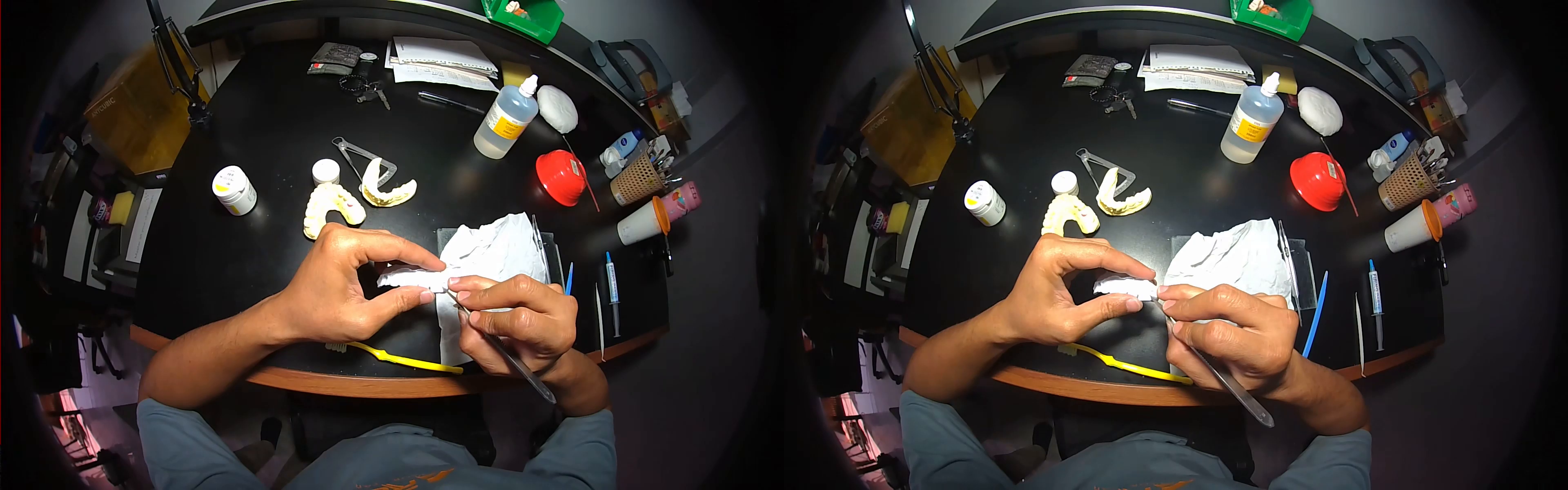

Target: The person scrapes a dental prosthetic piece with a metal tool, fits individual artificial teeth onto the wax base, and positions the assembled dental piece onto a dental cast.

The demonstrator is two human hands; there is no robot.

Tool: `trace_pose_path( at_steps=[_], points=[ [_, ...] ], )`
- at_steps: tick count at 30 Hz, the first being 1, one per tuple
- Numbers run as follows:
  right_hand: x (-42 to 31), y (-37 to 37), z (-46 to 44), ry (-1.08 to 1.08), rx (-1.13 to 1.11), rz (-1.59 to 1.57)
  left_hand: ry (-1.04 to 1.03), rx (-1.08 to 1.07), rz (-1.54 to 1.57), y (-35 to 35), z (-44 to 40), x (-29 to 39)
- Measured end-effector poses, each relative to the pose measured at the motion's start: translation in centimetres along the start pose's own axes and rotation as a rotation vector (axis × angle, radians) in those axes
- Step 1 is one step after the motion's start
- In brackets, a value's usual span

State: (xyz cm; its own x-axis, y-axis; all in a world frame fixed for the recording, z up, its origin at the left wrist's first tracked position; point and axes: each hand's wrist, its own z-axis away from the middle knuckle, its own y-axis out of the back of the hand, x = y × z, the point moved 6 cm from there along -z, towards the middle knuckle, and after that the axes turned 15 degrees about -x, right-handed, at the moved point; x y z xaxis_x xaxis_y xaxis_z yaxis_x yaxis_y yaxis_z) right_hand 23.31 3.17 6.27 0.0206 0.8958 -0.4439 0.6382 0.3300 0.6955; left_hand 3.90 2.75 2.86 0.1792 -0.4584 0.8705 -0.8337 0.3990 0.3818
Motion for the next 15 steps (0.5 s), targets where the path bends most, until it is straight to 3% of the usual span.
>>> trace_pose_path(
  at_steps=[7, 15],
  points=[
    [0.2, 0.0, 0.2, -0.013, 0.045, -0.033, -0.022, 0.01, -0.137, 0.3, -0.1, 1.0],
    [0.2, 0.0, 0.0, -0.028, 0.016, -0.057, -0.185, 0.075, -0.273, 0.2, 0.0, 1.8]
  ],
)
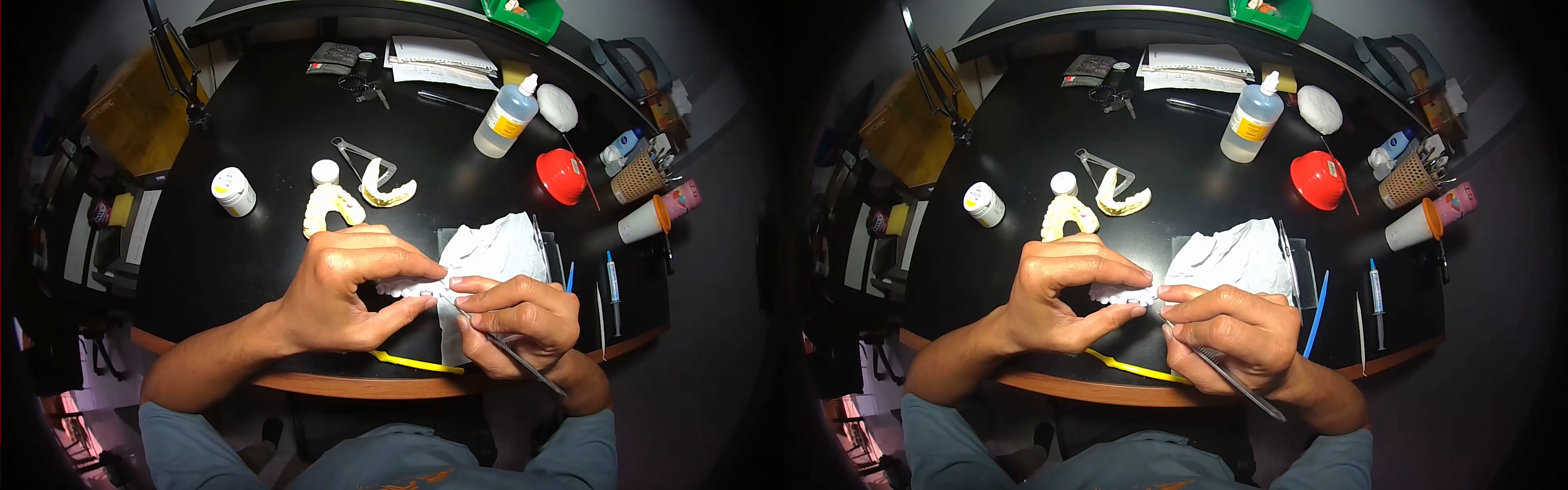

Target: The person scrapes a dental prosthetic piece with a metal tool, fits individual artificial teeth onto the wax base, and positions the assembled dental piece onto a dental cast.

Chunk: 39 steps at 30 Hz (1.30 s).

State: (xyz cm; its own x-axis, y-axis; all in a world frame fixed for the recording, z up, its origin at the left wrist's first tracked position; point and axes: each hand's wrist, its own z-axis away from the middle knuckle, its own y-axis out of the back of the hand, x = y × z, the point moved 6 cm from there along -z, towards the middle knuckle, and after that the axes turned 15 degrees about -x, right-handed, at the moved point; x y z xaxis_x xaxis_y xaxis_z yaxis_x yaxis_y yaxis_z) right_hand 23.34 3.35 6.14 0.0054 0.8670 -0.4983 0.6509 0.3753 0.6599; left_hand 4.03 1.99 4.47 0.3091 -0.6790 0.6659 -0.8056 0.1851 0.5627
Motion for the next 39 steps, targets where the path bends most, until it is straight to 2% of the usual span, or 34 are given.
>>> trace_pose_path(
  at_steps=[4, 7, 10, 28, 34, 39],
  points=[
    [0.3, 0.0, 0.0, -0.017, 0.024, -0.041, -0.011, 0.003, 0.001, -0.1, 0.0, 0.0],
    [0.1, 0.1, -0.1, -0.032, -0.039, -0.074, -0.018, 0.009, -0.004, -0.1, 0.1, 0.0],
    [0.4, 0.2, -0.1, -0.039, 0.041, -0.076, -0.029, 0.029, -0.003, -0.1, 0.0, 0.1],
    [0.5, 0.4, 0.1, -0.073, 0.082, -0.176, -0.03, 0.017, -0.022, -0.3, 0.3, 0.1],
    [0.4, 0.4, 0.3, -0.059, -0.01, -0.178, 0.054, -0.008, 0.008, -0.5, 0.2, -0.3],
    [-0.5, 0.1, 0.0, -0.044, 0.035, -0.079, 0.078, 0.049, 0.057, -0.7, 0.3, -0.6]
  ],
)
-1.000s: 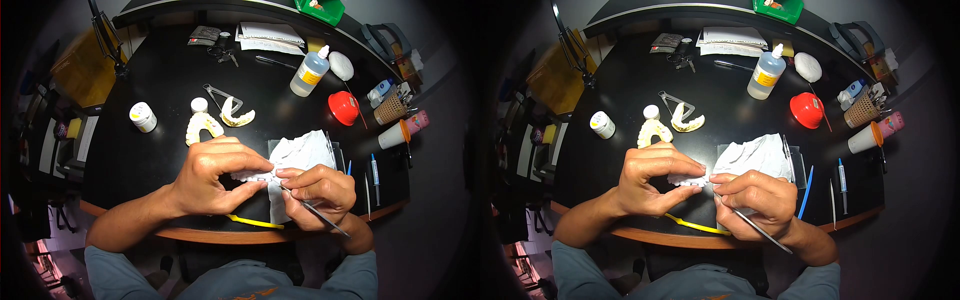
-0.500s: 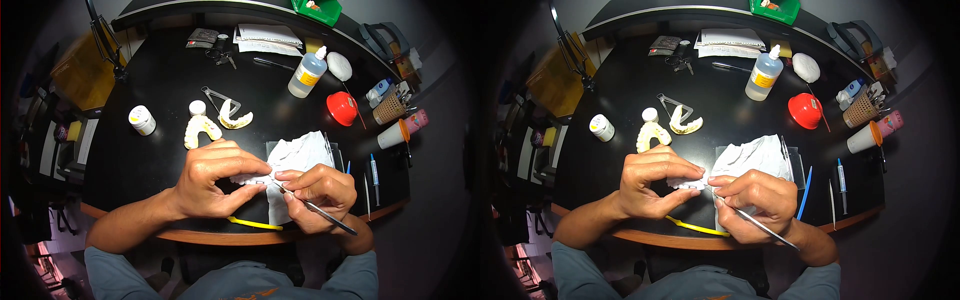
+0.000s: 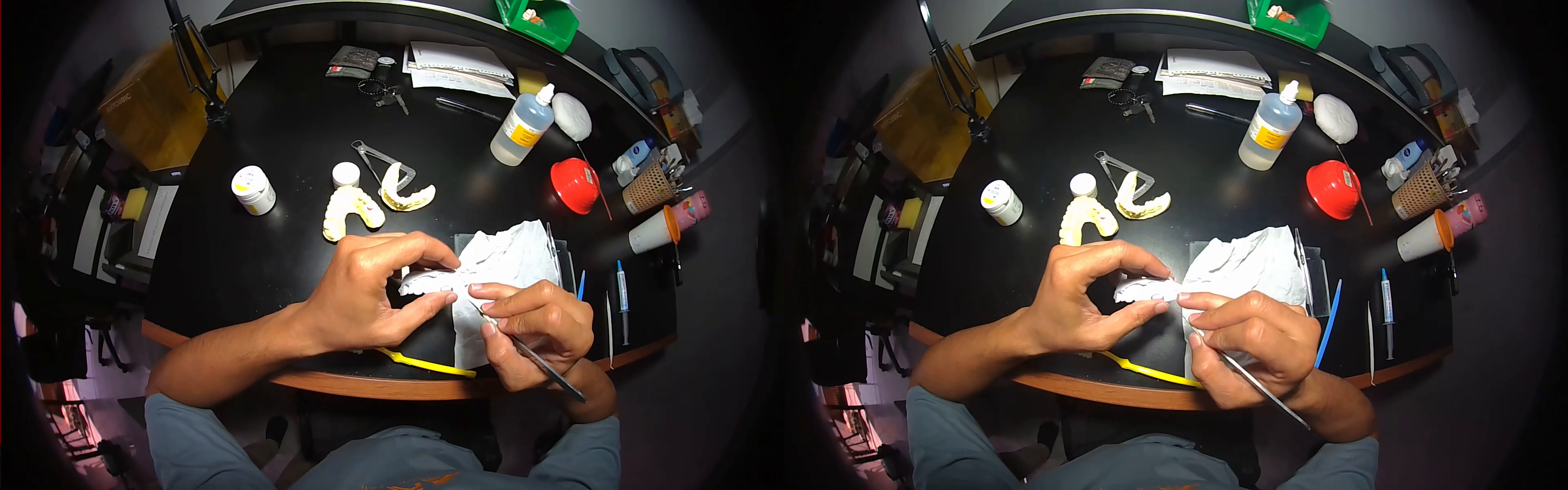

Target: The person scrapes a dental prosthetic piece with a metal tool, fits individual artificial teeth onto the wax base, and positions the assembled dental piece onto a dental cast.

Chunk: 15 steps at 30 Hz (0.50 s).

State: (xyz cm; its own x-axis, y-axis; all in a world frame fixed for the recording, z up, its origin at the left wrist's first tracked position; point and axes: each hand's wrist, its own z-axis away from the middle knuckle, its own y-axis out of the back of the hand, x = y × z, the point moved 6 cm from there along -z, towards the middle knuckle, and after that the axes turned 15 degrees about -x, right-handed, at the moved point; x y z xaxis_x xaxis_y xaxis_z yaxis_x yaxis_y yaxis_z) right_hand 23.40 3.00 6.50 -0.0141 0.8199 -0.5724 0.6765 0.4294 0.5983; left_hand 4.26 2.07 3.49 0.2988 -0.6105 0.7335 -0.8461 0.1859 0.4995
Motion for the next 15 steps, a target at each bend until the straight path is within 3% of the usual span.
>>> trace_pose_path(
  at_steps=[8, 15],
  points=[
    [0.3, -0.2, 0.0, 0.008, -0.006, -0.007, 0.129, -0.064, 0.12, 0.1, 0.1, -0.4],
    [0.5, 0.2, -0.1, 0.019, 0.035, 0.033, 0.232, -0.146, 0.523, -0.6, 0.4, -1.8]
  ],
)
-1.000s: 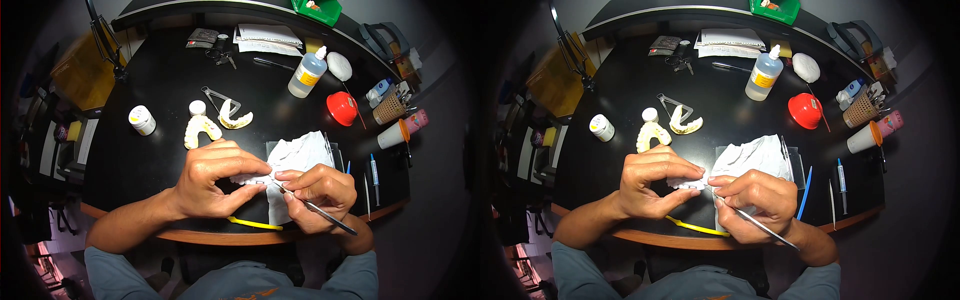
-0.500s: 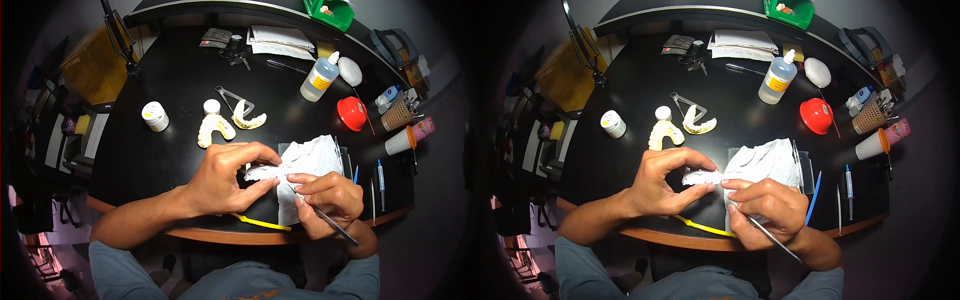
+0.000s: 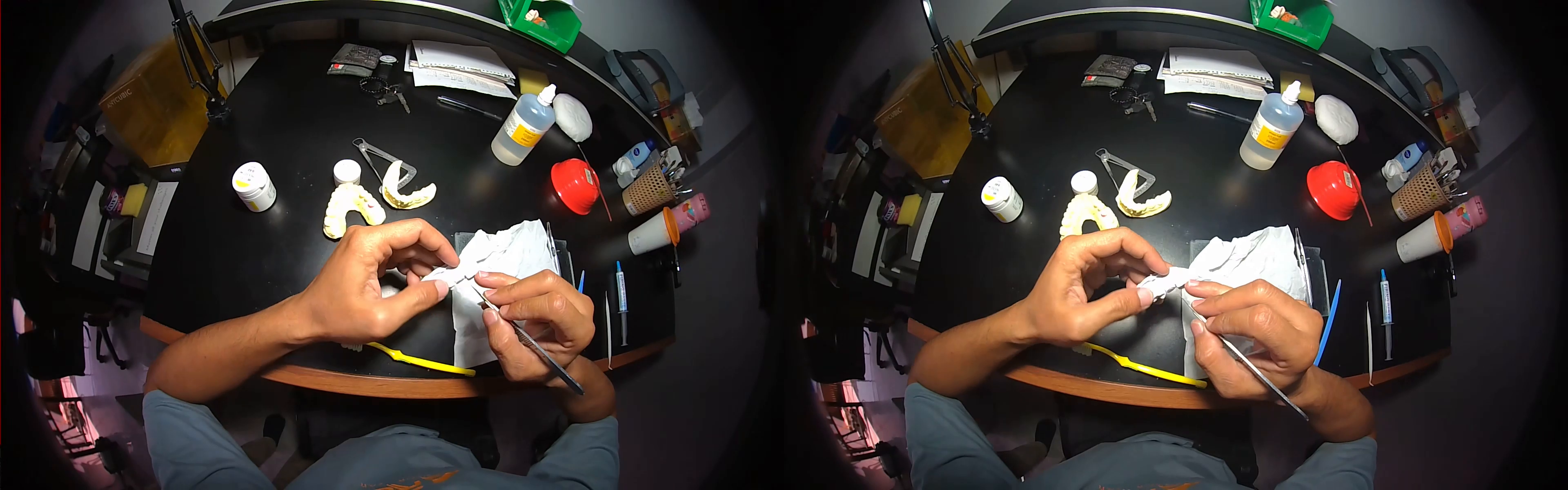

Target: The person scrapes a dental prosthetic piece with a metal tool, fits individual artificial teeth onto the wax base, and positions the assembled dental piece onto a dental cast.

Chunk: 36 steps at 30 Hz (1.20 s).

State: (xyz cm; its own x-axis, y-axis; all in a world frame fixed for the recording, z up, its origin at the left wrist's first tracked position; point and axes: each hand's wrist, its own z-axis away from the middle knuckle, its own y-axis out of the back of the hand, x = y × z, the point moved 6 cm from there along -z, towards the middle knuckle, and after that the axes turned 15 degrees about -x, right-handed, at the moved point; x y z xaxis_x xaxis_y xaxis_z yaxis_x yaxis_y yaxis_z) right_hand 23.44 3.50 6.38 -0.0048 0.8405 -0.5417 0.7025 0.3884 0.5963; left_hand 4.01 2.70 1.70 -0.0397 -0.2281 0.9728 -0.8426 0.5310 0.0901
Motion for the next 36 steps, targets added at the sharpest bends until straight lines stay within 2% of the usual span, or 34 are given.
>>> trace_pose_path(
  at_steps=[2, 36],
  points=[
    [0.05, 0.02, 0.08, -0.004, 0.005, 0.0, 0.053, -0.006, 0.112, 0.0, -0.01, -0.26],
    [0.19, -0.48, 0.15, -0.003, -0.08, 0.114, -0.063, -0.007, -0.095, 0.37, -0.35, 0.6]
  ],
)
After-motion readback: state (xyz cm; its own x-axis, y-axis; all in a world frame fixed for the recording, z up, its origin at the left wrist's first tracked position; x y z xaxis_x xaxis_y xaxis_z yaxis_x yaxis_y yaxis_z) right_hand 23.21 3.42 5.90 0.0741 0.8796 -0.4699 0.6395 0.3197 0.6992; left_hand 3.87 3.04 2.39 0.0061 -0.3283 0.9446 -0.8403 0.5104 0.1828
